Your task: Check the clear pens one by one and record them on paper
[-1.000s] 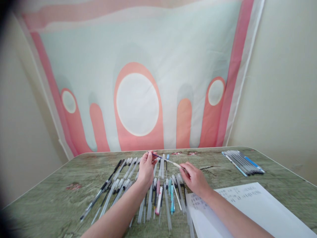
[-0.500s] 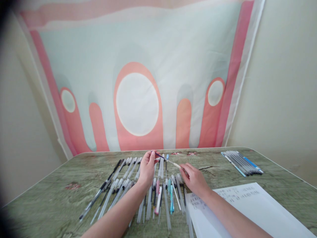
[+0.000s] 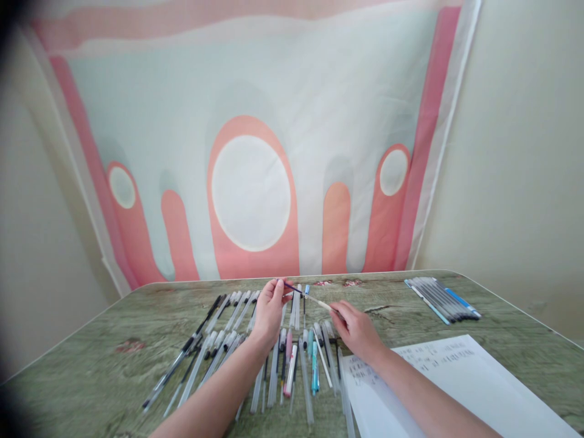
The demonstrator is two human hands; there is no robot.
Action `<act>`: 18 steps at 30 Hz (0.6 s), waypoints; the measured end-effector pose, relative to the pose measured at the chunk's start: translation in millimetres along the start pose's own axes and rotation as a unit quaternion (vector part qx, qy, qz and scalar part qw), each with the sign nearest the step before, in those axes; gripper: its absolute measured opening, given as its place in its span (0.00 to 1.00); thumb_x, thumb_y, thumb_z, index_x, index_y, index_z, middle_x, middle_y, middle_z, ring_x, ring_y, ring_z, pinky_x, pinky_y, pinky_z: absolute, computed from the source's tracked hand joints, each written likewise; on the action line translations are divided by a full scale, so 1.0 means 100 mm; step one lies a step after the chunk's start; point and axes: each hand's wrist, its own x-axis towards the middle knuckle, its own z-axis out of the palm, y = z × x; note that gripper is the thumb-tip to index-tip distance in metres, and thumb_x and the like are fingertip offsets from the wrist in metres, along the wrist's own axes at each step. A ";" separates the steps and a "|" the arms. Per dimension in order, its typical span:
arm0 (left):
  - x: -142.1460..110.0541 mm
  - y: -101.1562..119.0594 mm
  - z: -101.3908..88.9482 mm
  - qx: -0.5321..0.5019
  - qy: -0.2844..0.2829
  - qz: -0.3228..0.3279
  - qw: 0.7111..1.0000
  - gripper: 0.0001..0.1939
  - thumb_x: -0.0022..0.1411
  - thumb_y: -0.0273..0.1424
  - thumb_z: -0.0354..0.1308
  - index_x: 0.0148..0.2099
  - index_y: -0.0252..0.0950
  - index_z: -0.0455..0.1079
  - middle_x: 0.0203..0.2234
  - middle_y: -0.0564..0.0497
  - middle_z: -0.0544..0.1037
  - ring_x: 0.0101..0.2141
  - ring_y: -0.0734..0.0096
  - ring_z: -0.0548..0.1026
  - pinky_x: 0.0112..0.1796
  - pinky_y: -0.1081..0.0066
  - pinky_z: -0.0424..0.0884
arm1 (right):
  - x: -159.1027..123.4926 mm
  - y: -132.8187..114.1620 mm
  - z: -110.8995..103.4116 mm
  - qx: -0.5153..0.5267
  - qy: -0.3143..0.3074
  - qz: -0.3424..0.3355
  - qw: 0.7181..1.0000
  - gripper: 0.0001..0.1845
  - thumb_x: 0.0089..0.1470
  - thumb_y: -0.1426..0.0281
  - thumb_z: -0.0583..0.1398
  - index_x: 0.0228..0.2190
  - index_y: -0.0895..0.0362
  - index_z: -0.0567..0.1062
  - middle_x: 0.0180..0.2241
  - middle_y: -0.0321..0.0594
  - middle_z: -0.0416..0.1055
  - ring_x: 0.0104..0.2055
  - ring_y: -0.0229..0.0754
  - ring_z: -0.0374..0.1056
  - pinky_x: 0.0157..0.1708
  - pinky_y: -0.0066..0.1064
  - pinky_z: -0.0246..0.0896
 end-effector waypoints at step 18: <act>-0.01 -0.13 -0.09 0.418 -0.192 0.092 0.883 0.10 0.55 0.27 0.51 0.39 0.33 0.70 0.34 0.47 0.75 0.36 0.70 0.72 0.40 0.70 0.66 | 0.01 0.02 0.01 0.002 0.058 0.028 0.998 0.10 0.57 0.67 0.49 0.38 0.55 0.67 0.32 0.40 0.68 0.34 0.41 0.65 0.35 0.32 0.60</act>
